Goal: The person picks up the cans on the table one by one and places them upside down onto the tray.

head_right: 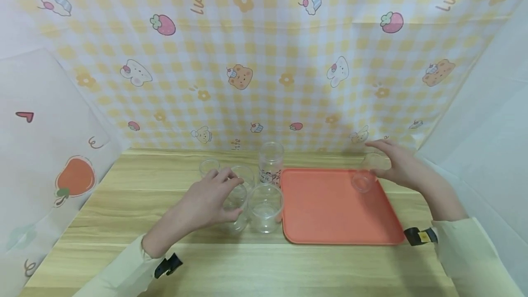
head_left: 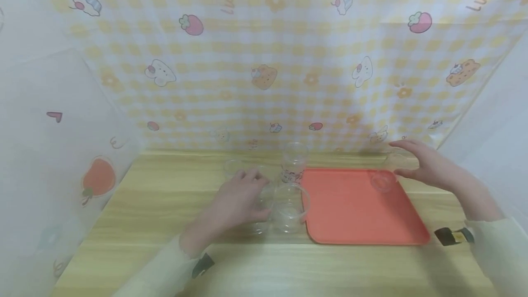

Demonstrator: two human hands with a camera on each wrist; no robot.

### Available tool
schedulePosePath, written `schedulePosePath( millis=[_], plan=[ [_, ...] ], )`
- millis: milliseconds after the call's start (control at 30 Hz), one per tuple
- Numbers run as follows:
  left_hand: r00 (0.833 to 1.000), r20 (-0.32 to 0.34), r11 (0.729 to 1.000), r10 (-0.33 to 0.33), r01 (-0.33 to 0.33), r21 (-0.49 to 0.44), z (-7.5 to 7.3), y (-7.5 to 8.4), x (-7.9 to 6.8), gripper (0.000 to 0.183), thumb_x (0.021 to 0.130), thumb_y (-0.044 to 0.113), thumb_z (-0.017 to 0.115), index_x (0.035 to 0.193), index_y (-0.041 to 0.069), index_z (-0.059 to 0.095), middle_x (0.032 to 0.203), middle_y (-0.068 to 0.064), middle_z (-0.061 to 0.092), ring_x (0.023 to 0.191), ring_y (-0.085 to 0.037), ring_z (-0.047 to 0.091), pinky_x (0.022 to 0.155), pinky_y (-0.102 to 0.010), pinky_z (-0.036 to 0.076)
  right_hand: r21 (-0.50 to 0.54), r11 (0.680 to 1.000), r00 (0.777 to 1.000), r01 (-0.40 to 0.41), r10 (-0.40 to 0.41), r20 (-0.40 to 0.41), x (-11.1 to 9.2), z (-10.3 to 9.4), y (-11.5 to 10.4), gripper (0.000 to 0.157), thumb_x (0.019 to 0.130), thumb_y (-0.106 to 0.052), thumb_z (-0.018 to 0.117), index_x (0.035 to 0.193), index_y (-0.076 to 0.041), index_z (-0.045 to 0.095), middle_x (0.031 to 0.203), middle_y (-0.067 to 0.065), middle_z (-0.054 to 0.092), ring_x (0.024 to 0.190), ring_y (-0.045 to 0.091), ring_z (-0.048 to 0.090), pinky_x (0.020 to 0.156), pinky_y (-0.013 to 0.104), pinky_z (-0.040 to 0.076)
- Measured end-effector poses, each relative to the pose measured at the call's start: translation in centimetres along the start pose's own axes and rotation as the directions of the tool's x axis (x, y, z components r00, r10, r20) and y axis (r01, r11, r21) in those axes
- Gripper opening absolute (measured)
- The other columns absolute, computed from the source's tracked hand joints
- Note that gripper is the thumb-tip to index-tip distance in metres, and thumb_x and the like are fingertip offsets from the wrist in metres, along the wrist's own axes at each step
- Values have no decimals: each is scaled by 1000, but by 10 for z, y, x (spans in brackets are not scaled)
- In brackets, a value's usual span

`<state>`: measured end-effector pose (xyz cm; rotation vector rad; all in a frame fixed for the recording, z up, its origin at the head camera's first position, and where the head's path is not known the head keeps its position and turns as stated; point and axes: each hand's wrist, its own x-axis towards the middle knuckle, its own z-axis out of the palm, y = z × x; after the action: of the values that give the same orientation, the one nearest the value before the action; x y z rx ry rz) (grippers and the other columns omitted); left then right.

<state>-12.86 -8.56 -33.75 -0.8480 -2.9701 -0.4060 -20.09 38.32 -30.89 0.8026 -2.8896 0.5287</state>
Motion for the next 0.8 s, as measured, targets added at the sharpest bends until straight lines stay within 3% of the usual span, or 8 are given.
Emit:
schedulePosePath(
  millis=[233, 500, 800],
  plan=[
    [1000, -18, 1000, 12, -12, 21, 0, 1, -2, 60, 81, 41, 81, 130, 11, 66, 124, -5, 59, 103, -27, 56, 68, -36, 56, -23, 998, 995, 65, -67, -69, -9, 1, -8, 68, 76, -2, 87, 135, 4, 54, 133, 31, 52, 123, 55, 43, 91, 72, 40],
    [1000, -11, 1000, 11, -11, 12, -2, 1, -1, 61, 82, 43, 81, 130, 9, 66, 125, -7, 59, 109, -29, 56, 81, -41, 57, -8, 998, 993, 68, -68, -93, -21, 0, -14, 68, 77, -2, 87, 136, 4, 54, 135, 31, 51, 124, 56, 43, 92, 73, 39],
    [1000, 12, 998, -21, 22, -60, -14, -3, -5, 65, 78, 37, 85, 134, 11, 63, 133, -8, 58, 120, -32, 53, 93, -48, 54, -95, 987, 983, 126, -137, -121, -21, 4, -19, 70, 71, 1, 89, 133, 2, 58, 129, 24, 60, 115, 45, 54, 81, 56, 51]
  ],
)
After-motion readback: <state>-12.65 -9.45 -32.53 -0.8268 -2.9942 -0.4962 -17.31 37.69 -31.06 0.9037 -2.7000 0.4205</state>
